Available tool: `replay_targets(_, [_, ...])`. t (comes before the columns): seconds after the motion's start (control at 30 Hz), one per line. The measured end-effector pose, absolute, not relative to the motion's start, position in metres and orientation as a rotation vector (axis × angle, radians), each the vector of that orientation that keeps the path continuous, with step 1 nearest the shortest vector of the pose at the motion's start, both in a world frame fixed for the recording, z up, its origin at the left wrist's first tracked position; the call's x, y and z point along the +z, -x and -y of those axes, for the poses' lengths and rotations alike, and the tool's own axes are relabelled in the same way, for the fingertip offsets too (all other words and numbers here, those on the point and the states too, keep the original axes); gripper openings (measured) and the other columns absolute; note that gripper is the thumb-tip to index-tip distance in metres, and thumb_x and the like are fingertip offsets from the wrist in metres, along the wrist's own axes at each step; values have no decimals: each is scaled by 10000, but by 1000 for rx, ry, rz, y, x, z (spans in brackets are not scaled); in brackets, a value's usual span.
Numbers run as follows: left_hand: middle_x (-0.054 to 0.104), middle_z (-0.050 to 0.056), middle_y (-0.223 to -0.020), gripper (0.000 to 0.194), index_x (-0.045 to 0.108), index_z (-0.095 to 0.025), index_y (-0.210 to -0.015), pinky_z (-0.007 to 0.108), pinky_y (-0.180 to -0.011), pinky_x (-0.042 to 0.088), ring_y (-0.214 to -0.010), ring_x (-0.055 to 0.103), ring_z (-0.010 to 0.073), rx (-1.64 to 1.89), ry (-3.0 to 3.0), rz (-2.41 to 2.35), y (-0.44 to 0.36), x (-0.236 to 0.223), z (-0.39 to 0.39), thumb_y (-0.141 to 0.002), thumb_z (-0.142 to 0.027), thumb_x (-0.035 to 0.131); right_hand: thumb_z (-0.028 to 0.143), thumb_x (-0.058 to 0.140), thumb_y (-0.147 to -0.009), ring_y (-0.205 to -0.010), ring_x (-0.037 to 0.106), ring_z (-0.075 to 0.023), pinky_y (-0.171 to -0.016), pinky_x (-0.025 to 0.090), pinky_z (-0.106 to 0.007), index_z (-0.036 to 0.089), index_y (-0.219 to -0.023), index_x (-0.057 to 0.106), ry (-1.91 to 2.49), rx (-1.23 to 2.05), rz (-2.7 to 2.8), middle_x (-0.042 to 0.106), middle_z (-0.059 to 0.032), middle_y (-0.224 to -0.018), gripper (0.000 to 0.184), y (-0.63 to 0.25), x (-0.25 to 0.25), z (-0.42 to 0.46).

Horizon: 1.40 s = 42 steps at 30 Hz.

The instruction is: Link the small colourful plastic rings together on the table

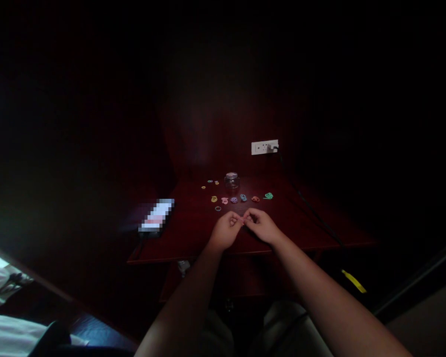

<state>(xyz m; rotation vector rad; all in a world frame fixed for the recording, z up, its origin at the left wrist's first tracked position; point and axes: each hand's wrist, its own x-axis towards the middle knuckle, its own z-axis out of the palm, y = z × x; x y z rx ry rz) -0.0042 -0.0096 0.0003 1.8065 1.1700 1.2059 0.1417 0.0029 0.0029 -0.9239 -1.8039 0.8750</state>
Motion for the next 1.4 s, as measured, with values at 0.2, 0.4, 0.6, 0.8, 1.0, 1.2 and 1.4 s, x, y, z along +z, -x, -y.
replay_targets(0.2, [602, 27, -690, 155, 551, -131, -738, 207, -610, 413, -626, 525, 95, 1211, -1826, -1148, 5, -1, 9, -760, -278, 507, 206, 483, -699, -519, 386, -80, -496, 298, -196, 158, -652, 500, 921, 833, 1823, 446, 38, -557, 69, -142, 3, -3])
replay_targets(0.4, [596, 23, -684, 150, 550, -130, -739, 202, -599, 411, -616, 519, 92, 1201, -1838, -1166, 6, -2, 9, -760, -272, 504, 196, 501, -678, -510, 378, -76, -493, 292, -198, 154, -650, 497, 919, 866, 1802, 439, 42, -550, 50, -142, 1, -4])
replay_targets(0.6, [588, 18, -683, 133, 548, -134, -748, 201, -597, 408, -620, 519, 93, 1192, -1844, -1162, 6, -2, 8, -757, -259, 501, 190, 510, -670, -499, 354, -68, -483, 282, -192, 157, -645, 486, 898, 887, 1802, 418, 50, -532, 48, -142, 1, -4])
replay_targets(0.8, [580, 14, -681, 125, 533, -140, -727, 206, -620, 410, -631, 518, 93, 1181, -1833, -1128, 6, 0, 9, -770, -243, 476, 178, 519, -650, -494, 367, -68, -486, 287, -195, 158, -647, 487, 883, 906, 1796, 432, 52, -528, 38, -142, -2, -6])
replay_targets(1.0, [577, 13, -670, 148, 529, -143, -716, 208, -624, 409, -630, 517, 95, 1176, -1844, -1113, 6, 2, 11, -783, -255, 460, 211, 523, -662, -500, 377, -74, -490, 300, -199, 159, -639, 493, 890, 883, 1806, 449, 45, -535, 64, -142, -2, -7])
replay_targets(1.2, [584, 10, -680, 160, 540, -142, -736, 201, -616, 401, -630, 512, 91, 1149, -1881, -1133, 6, 4, 12, -789, -267, 455, 184, 487, -679, -512, 386, -75, -496, 313, -194, 157, -650, 482, 932, 843, 1806, 472, 36, -562, 39, -142, 0, -4])
replay_targets(1.4, [594, 13, -696, 160, 546, -145, -750, 201, -622, 404, -637, 519, 93, 1132, -1882, -1117, 6, 2, 12, -787, -273, 459, 173, 462, -681, -527, 418, -83, -505, 329, -196, 158, -657, 479, 959, 844, 1801, 511, 23, -590, 33, -141, 1, -4])
